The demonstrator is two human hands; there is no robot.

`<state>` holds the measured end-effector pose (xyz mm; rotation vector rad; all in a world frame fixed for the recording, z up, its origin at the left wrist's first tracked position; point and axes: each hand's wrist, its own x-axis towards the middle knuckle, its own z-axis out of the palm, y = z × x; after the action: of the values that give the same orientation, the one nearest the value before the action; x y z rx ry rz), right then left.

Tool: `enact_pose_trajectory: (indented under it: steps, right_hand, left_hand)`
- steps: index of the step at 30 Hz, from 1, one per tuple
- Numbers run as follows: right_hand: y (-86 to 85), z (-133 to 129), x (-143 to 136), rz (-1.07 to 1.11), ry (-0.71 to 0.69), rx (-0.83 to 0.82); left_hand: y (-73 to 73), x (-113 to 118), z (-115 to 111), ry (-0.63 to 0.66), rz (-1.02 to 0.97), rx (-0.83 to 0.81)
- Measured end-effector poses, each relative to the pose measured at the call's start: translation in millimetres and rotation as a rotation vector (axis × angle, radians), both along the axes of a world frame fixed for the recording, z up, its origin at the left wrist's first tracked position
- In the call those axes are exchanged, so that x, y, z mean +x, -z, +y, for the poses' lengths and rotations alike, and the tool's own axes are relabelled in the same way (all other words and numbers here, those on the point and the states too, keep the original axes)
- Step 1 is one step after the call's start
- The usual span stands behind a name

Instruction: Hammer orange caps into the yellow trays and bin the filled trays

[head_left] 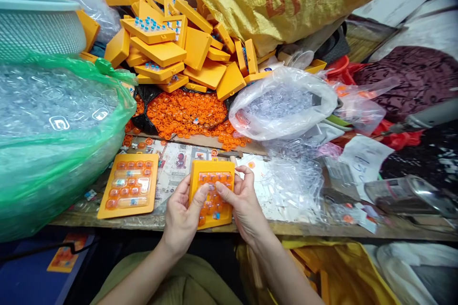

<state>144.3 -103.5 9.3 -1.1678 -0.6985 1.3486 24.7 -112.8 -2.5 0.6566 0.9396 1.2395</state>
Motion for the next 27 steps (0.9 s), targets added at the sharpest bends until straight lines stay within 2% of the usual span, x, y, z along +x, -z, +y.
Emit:
enact_pose_trajectory:
  steps: [5, 9, 12, 15, 18, 20, 23, 27]
  right_hand:
    - [4.5, -3.3, -6.9, -0.109, 0.031, 0.016]
    - [3.3, 1.0, -4.0, -0.262, -0.016, 0.041]
    - [-2.2, 17.4, 22.0, -0.466, -0.084, 0.073]
    - [-5.5, 40.2, 61.6, -0.763, -0.051, 0.122]
    - [0.8, 56.9, 90.7, -1.011, -0.066, 0.169]
    - [8.3, 61.6, 98.2, -1.112, -0.089, 0.207]
    - [13.1, 58.5, 96.7, -1.179, -0.066, 0.275]
    - [-3.5, 31.7, 80.3, -1.135, -0.014, 0.355]
  left_hand:
    - [5.5, 1.8, -0.3, -0.038, -0.007, -0.035]
    - [-2.6, 2.4, 2.3, -0.073, -0.074, -0.110]
    - [-14.2, 0.1, 8.0, -0.037, -0.206, -0.251]
    - [-21.6, -4.9, 15.3, -0.026, -0.277, -0.382]
    - [-22.3, -10.6, 19.4, -0.013, -0.338, -0.445]
    - [-20.6, -14.2, 18.9, 0.028, -0.397, -0.464]
    - [-17.4, -19.9, 14.4, 0.117, -0.461, -0.448]
    - [-14.9, -24.7, 9.2, 0.229, -0.437, -0.332]
